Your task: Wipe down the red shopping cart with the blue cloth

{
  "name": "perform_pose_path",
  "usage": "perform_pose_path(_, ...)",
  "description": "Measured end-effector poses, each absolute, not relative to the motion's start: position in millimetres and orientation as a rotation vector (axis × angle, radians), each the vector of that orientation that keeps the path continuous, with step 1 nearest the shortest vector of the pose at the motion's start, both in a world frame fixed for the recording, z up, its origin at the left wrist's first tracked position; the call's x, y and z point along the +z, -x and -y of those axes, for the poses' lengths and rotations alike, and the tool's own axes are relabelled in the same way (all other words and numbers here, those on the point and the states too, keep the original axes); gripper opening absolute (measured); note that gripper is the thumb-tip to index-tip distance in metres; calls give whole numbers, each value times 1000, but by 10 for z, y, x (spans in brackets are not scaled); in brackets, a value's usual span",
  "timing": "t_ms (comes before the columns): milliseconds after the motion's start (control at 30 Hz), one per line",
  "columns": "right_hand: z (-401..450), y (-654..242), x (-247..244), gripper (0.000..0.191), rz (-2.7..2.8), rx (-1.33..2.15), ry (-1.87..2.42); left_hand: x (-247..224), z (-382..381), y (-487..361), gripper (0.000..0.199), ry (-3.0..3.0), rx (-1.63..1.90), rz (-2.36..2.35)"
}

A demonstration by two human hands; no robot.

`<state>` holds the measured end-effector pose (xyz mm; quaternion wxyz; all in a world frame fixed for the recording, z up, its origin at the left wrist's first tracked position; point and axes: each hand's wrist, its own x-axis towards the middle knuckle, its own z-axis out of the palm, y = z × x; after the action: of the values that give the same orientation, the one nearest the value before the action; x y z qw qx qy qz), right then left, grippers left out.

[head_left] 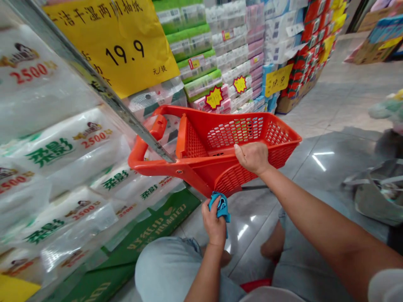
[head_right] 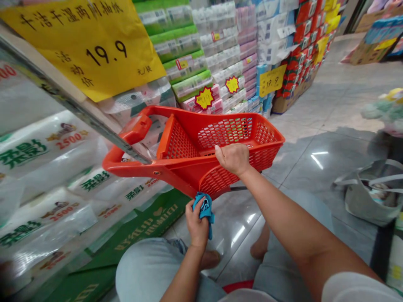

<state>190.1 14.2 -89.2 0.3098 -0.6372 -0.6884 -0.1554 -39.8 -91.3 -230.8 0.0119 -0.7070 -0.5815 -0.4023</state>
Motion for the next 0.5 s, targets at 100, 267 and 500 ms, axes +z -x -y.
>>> perform_pose_path(100,-131,-1902,-900,64,1818,-392,1684,-1797,871,318,61,2023,-1375,1754)
perform_pose_path(267,-101,-1878,-874,63,1819,-358,1684,-1488,568,6,69,1917,-1239,1669)
perform_pose_path(500,-32,-1877,-821,61,1814,-354,1679,-1616,516,-81,71,2001,-1245,1669)
